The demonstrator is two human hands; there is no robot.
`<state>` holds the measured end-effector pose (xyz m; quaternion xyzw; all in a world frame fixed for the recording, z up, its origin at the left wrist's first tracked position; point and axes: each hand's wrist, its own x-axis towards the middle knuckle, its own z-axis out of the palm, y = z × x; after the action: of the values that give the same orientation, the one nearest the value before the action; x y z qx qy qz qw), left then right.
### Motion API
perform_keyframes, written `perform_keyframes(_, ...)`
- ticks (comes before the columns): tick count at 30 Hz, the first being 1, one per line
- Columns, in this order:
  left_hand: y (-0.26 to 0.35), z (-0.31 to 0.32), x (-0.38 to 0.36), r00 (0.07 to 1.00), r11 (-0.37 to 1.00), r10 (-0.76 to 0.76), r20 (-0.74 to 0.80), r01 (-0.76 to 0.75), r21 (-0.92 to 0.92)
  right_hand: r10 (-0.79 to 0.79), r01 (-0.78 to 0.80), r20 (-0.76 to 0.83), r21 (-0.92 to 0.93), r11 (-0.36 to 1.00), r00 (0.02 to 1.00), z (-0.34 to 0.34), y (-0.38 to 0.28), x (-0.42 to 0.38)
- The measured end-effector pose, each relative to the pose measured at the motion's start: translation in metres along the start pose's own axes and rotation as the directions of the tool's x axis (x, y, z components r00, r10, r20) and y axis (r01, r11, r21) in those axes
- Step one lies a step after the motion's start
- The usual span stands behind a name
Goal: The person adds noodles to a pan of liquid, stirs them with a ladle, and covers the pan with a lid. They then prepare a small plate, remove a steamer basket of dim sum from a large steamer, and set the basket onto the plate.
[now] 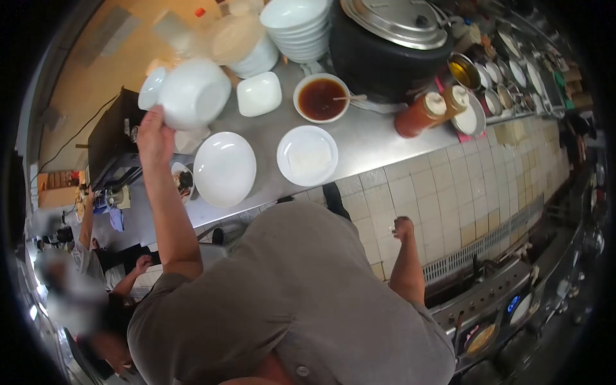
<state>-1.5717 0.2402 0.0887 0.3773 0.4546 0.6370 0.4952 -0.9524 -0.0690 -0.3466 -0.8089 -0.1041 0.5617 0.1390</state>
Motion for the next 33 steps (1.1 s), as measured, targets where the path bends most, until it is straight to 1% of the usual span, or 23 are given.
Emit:
perform_keyframes(2,-0.044,0.011,-0.025,0.982,0.989,-0.144,0.123,0.140,0.038,0.012,-0.012,0.007,-0.049,0.999,1.000,-0.001,-0.021,-0.011)
perform_keyframes(3,-0.062,0.032,-0.042,0.973,0.984,-0.158,0.167,0.141,0.109,-0.040,0.039,-0.017,-0.076,0.996,0.999,-0.001,-0.025,-0.014)
perform_keyframes(4,-0.093,0.028,-0.053,0.963,0.952,-0.193,0.187,0.137,0.275,-0.090,0.086,-0.041,-0.103,0.991,0.995,0.000,-0.027,-0.018)
perform_keyframes(5,-0.104,0.047,-0.074,0.955,0.901,-0.179,0.236,0.063,0.429,-0.081,0.077,-0.041,-0.096,0.992,0.996,-0.001,-0.030,-0.023)
perform_keyframes(7,-0.118,0.086,-0.108,0.938,0.804,-0.274,0.214,0.101,0.586,-0.081,0.077,-0.039,-0.086,0.993,0.996,-0.007,-0.037,-0.028)
perform_keyframes(8,-0.123,0.102,-0.123,0.949,0.682,-0.115,0.293,-0.139,0.718,-0.076,0.073,-0.035,-0.077,0.994,0.996,-0.010,-0.034,-0.025)
perform_keyframes(9,-0.129,0.108,-0.133,0.948,0.681,-0.122,0.295,-0.136,0.720,-0.069,0.066,-0.036,-0.075,0.995,0.997,-0.014,-0.028,-0.026)
perform_keyframes(10,-0.140,0.110,-0.140,0.876,0.539,0.023,0.481,-0.417,0.732,-0.049,0.046,-0.038,-0.072,0.996,0.998,-0.017,-0.026,-0.025)
perform_keyframes(11,-0.151,0.111,-0.145,0.739,0.347,0.126,0.662,-0.658,0.669,-0.028,0.025,-0.040,-0.069,0.997,0.999,-0.020,-0.023,-0.024)
perform_keyframes(12,-0.164,0.109,-0.149,0.738,0.349,0.121,0.664,-0.658,0.667,-0.022,0.019,-0.041,-0.065,0.998,0.999,-0.025,-0.016,-0.022)
perform_keyframes(14,-0.188,0.103,-0.159,0.651,0.250,0.208,0.730,-0.757,0.604,-0.023,0.016,-0.057,-0.131,0.991,0.998,-0.037,0.000,-0.022)
perform_keyframes(15,-0.195,0.102,-0.162,0.649,0.253,0.202,0.733,-0.758,0.601,-0.016,0.009,-0.057,-0.127,0.992,0.998,-0.043,0.012,-0.017)
perform_keyframes(17,-0.208,0.100,-0.167,0.609,0.189,0.246,0.754,-0.793,0.579,-0.011,0.003,-0.069,-0.113,0.994,0.998,-0.056,0.034,-0.015)
perform_keyframes(21,-0.228,0.095,-0.174,0.587,0.166,0.253,0.769,-0.810,0.563,0.026,-0.037,-0.088,-0.129,0.991,0.996,-0.074,0.061,-0.029)
perform_keyframes(23,-0.238,0.087,-0.175,0.579,0.141,0.184,0.794,-0.815,0.562,0.021,-0.032,-0.114,-0.096,0.995,0.993,-0.071,0.075,-0.041)
perform_keyframes(24,-0.243,0.082,-0.176,0.568,0.143,0.191,0.800,-0.823,0.550,0.019,-0.029,-0.132,-0.072,0.997,0.991,-0.069,0.082,-0.047)
perform_keyframes(25,-0.247,0.077,-0.178,0.560,0.150,0.125,0.819,-0.827,0.542,0.018,-0.027,-0.142,-0.060,0.998,0.990,-0.065,0.087,-0.052)
perform_keyframes(26,-0.239,0.078,-0.182,0.550,0.159,0.056,0.834,-0.829,0.536,0.033,-0.033,-0.144,0.003,0.999,0.989,-0.058,0.094,-0.060)
perform_keyframes(27,-0.232,0.079,-0.186,0.540,0.166,0.059,0.840,-0.835,0.525,0.050,-0.041,-0.145,0.065,0.997,0.988,-0.050,0.102,-0.069)
perform_keyframes(29,-0.215,0.085,-0.194,0.548,0.090,0.200,0.812,-0.836,0.542,0.054,-0.038,-0.143,0.112,0.993,0.988,-0.033,0.115,-0.089)
perform_keyframes(30,-0.212,0.079,-0.200,0.543,0.100,0.209,0.813,-0.839,0.535,0.055,-0.036,-0.128,0.145,0.989,0.990,-0.025,0.123,-0.098)
perform_keyframes(32,-0.208,0.060,-0.210,0.669,0.190,0.298,0.681,-0.740,0.645,0.065,-0.044,-0.148,0.140,0.989,0.987,-0.008,0.138,-0.116)
perform_keyframes(33,-0.211,0.049,-0.216,0.667,0.199,0.300,0.682,-0.743,0.639,0.080,-0.059,-0.152,0.134,0.989,0.985,-0.001,0.152,-0.123)
